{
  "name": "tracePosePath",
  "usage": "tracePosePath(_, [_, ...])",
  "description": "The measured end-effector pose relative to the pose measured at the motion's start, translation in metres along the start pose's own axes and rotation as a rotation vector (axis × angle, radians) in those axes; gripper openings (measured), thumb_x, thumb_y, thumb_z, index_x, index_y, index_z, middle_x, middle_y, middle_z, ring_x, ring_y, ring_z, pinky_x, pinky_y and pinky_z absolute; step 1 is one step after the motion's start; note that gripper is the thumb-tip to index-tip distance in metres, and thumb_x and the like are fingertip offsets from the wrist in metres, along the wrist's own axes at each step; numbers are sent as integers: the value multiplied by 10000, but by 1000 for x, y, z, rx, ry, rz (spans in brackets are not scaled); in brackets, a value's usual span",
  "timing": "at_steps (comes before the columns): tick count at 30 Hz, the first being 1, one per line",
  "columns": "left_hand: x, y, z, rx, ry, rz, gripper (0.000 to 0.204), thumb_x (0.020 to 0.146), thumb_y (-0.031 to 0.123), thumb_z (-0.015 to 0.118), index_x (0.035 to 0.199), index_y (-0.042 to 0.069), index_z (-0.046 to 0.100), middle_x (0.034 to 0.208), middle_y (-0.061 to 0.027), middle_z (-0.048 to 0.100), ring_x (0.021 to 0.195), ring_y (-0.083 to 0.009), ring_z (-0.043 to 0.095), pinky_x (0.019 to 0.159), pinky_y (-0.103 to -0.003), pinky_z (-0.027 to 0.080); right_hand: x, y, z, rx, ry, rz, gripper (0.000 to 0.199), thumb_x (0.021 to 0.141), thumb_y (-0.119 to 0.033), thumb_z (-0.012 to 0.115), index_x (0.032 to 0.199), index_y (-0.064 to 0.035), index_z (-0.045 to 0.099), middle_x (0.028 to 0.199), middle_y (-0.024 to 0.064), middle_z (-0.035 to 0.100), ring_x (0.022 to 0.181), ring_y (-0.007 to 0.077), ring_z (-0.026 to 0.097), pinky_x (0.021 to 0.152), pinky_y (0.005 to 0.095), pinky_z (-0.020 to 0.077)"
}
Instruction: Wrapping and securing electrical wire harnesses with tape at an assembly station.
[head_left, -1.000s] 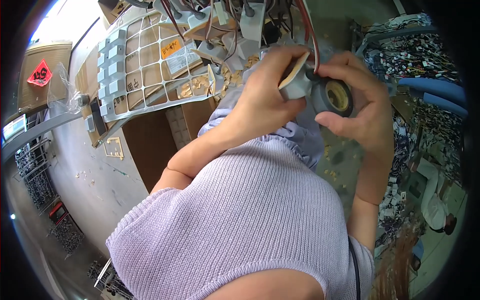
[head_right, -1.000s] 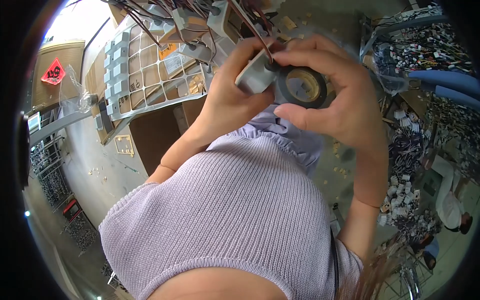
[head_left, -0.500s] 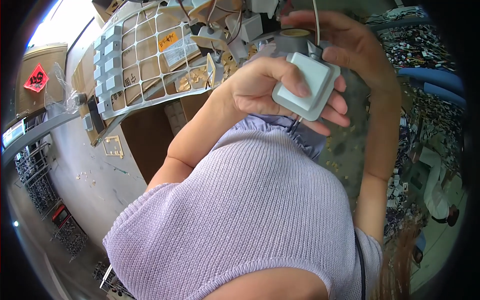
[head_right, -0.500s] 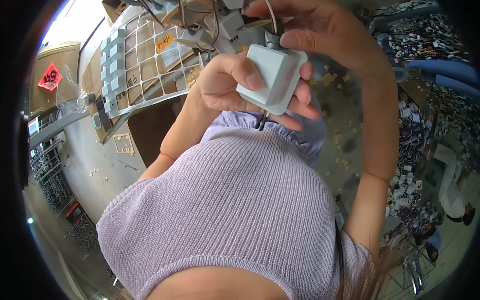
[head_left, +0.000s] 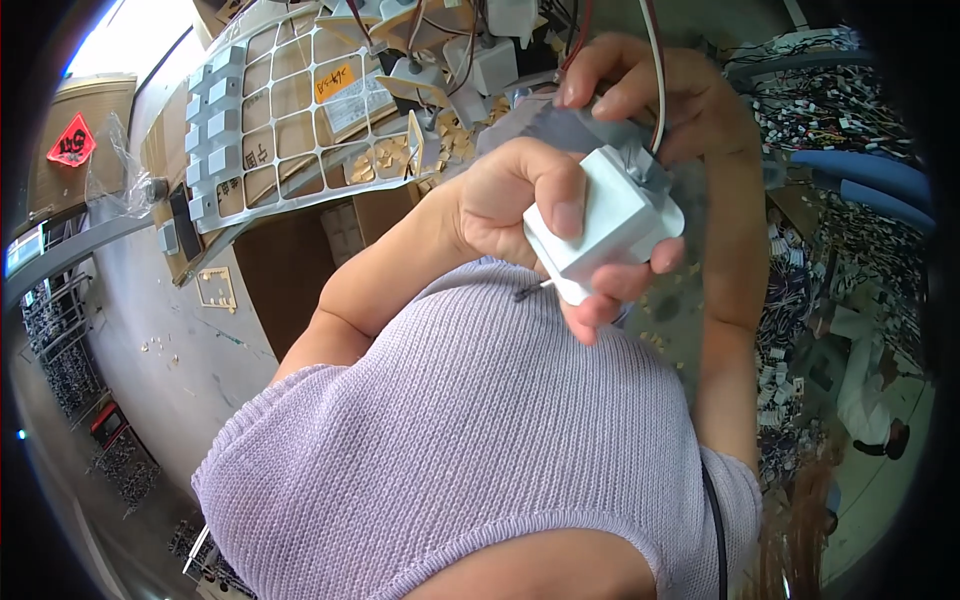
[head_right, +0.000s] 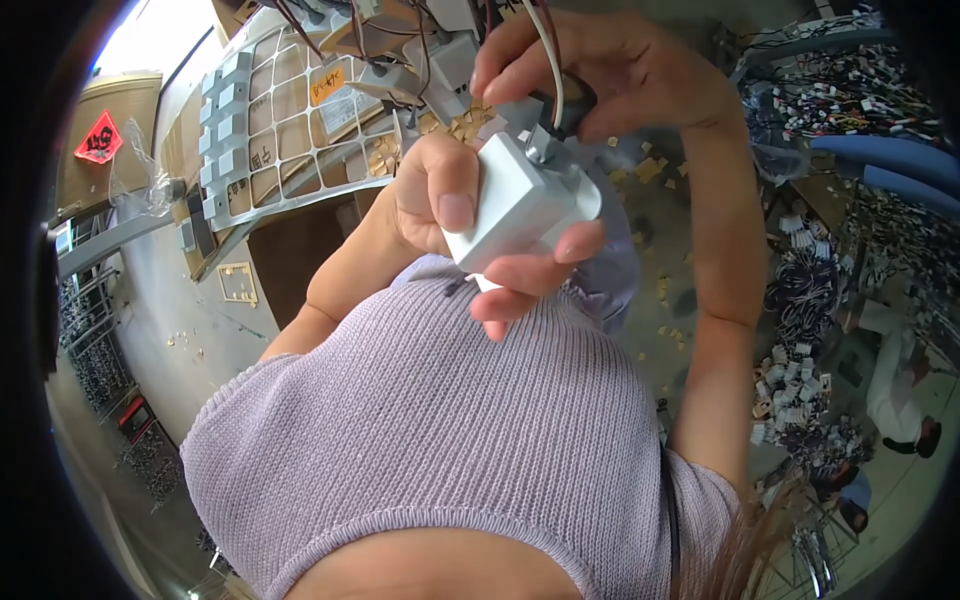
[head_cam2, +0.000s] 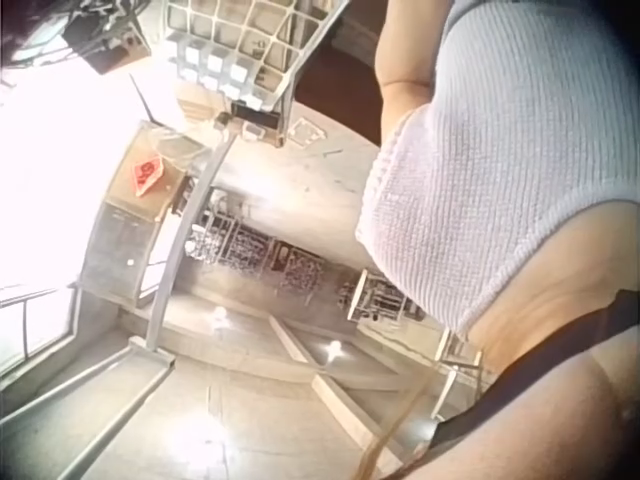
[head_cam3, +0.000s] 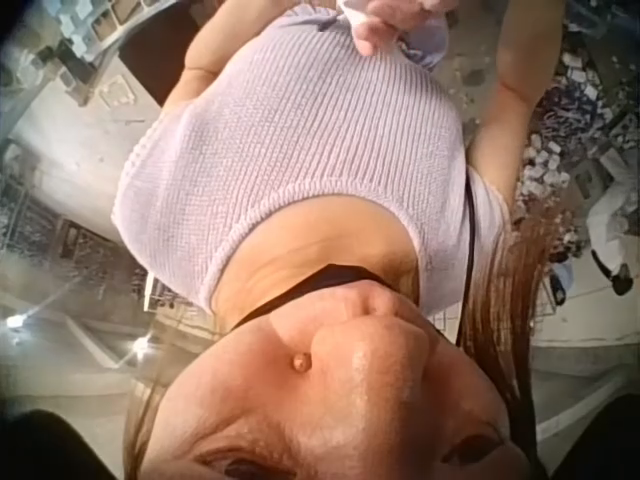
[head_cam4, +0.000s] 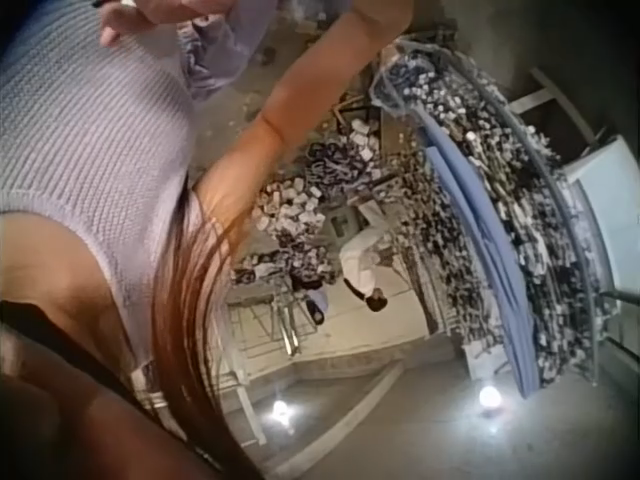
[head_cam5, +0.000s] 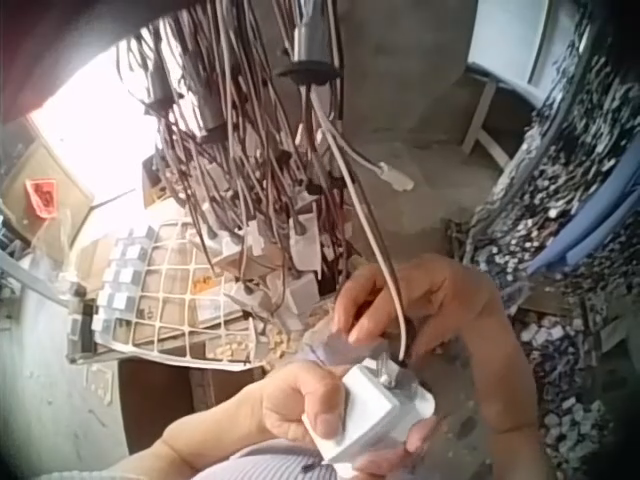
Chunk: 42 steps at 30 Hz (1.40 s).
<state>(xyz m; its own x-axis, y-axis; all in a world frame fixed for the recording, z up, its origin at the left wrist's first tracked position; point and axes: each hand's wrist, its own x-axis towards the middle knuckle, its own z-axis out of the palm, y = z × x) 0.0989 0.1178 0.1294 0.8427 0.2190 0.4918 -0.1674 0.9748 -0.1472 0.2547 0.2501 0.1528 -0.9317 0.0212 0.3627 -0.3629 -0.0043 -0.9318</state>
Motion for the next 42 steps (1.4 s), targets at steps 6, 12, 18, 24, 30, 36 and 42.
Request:
tracePosePath(6, [-5,1,0,43,77,-26,587,635,87,563,1159,-132,415,863,-215,516,812,-359,593,779,-524,547,15,-19,18,-257,54,-49,265,691,52,664,941,-37,668,1233,197,504,1224,362,455,1035,446,351])
tracePosePath(12, [-11,4,20,498,519,172,592,592,72,557,1128,-148,434,823,-195,526,718,-303,607,722,-417,567,4,-41,28,-736,137,180,357,632,135,598,911,-73,676,1272,115,509,1204,268,495,1001,367,383])
tracePosePath(18, [-13,-3,16,1183,1059,410,447,625,106,611,1038,-59,564,809,-138,609,675,-227,616,653,-320,524,-3,-50,32,-876,133,399,395,660,-43,670,1041,13,580,1095,74,560,1052,186,537,926,302,413])
tracePosePath(24, [-14,1,20,1464,1240,541,382,627,84,638,990,-30,600,785,-85,633,737,-179,625,684,-286,489,-10,-52,63,-656,396,595,455,682,-126,760,1075,10,575,1025,61,574,966,173,573,885,295,445])
tracePosePath(30, [-14,-1,-1,1932,1421,741,490,637,133,670,1104,10,586,968,-192,640,903,-367,623,780,-401,495,9,-51,114,-222,969,557,745,624,-72,859,1223,-6,419,1042,102,591,973,144,579,858,262,464])
tracePosePath(36, [-22,-6,1,1707,1302,616,410,621,14,674,1022,21,587,922,-130,657,852,-281,650,724,-362,501,29,-60,124,-139,906,467,836,734,-406,789,1319,-5,346,1020,70,609,975,158,608,827,230,430])
tracePosePath(42, [-24,-13,16,628,500,223,572,586,110,551,1087,-165,527,838,-243,629,704,-304,663,658,-370,564,3,-51,81,-381,818,389,463,813,-219,728,1175,14,558,1174,120,611,1071,154,579,888,269,443])
